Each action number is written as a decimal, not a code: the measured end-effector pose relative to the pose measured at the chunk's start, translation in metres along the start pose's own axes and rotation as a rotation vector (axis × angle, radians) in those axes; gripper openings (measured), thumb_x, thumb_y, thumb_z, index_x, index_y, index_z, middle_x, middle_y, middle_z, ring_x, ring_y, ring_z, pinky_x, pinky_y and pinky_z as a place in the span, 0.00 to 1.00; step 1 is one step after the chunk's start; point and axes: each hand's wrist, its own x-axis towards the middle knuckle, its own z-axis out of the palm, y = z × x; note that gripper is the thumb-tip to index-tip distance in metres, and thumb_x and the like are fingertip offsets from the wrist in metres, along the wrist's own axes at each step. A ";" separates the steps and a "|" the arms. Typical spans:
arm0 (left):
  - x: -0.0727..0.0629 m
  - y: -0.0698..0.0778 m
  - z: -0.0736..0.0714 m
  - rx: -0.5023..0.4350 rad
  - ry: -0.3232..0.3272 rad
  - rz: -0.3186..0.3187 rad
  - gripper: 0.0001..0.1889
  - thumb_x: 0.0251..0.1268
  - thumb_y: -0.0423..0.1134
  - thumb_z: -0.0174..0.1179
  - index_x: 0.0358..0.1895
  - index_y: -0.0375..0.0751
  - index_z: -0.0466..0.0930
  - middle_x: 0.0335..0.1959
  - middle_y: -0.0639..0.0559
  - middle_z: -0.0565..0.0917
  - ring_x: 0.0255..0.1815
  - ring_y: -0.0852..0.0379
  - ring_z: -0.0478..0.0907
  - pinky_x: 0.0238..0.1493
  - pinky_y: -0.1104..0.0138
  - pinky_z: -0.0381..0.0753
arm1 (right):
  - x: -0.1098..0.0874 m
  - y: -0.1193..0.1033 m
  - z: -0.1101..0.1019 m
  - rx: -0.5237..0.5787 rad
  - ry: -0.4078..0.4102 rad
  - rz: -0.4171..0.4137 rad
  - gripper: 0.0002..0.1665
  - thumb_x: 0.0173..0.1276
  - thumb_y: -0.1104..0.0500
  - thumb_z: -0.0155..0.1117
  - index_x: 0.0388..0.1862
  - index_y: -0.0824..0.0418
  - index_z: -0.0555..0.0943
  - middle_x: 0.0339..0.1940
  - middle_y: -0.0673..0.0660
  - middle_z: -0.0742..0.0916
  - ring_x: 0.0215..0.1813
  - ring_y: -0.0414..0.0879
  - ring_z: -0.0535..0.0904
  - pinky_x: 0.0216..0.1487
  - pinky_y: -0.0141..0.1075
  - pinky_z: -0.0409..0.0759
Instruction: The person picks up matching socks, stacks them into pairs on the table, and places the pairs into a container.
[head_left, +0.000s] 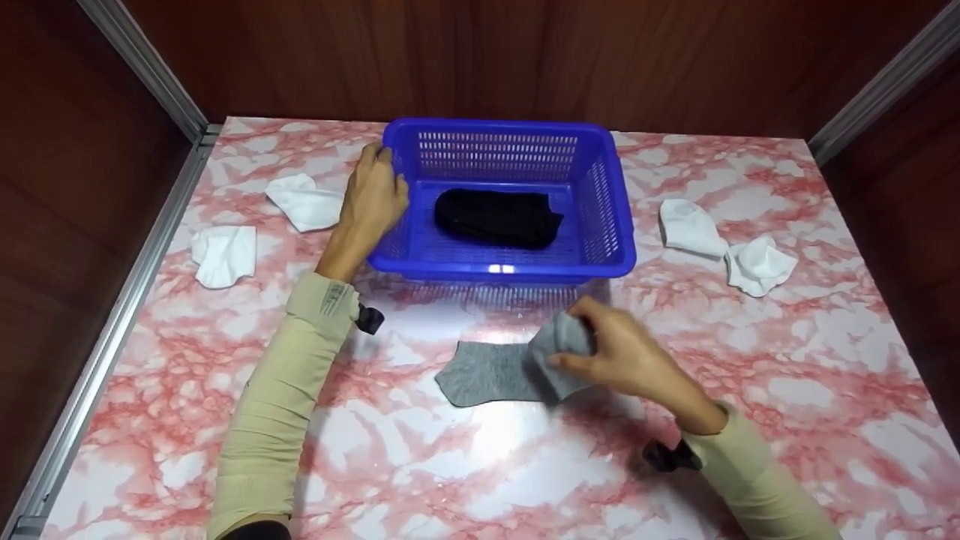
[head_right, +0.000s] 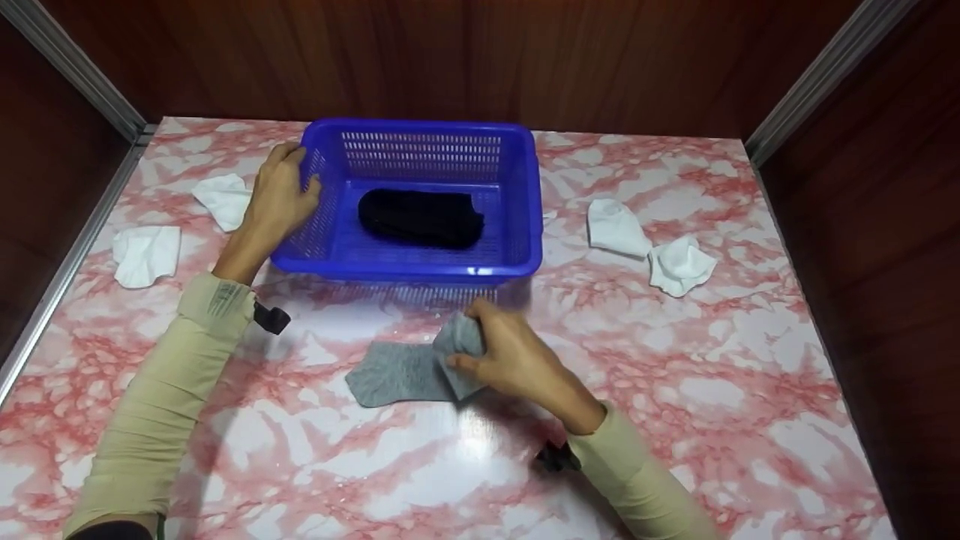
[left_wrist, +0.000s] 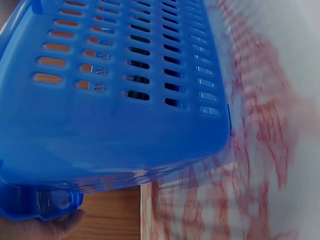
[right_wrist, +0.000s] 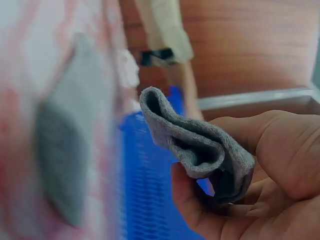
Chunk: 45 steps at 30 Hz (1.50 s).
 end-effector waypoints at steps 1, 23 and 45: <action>0.001 0.000 0.000 0.007 0.007 0.004 0.25 0.72 0.32 0.55 0.67 0.18 0.73 0.69 0.26 0.75 0.68 0.30 0.77 0.73 0.47 0.76 | 0.001 0.003 0.006 -0.007 -0.008 -0.005 0.24 0.58 0.58 0.83 0.45 0.63 0.79 0.31 0.53 0.81 0.31 0.43 0.75 0.28 0.32 0.76; -0.105 0.104 -0.022 -0.411 -0.174 0.430 0.11 0.75 0.30 0.55 0.52 0.32 0.86 0.41 0.41 0.89 0.36 0.54 0.83 0.41 0.65 0.87 | -0.001 0.019 0.003 0.053 -0.038 0.017 0.20 0.73 0.51 0.71 0.53 0.65 0.82 0.39 0.56 0.89 0.38 0.43 0.83 0.41 0.33 0.84; -0.194 0.076 0.021 -0.357 -0.865 0.137 0.31 0.71 0.47 0.68 0.72 0.39 0.71 0.37 0.54 0.84 0.34 0.63 0.77 0.43 0.66 0.80 | 0.004 0.030 0.027 -0.108 -0.069 -0.159 0.12 0.71 0.59 0.72 0.51 0.61 0.85 0.45 0.54 0.90 0.47 0.47 0.85 0.51 0.44 0.85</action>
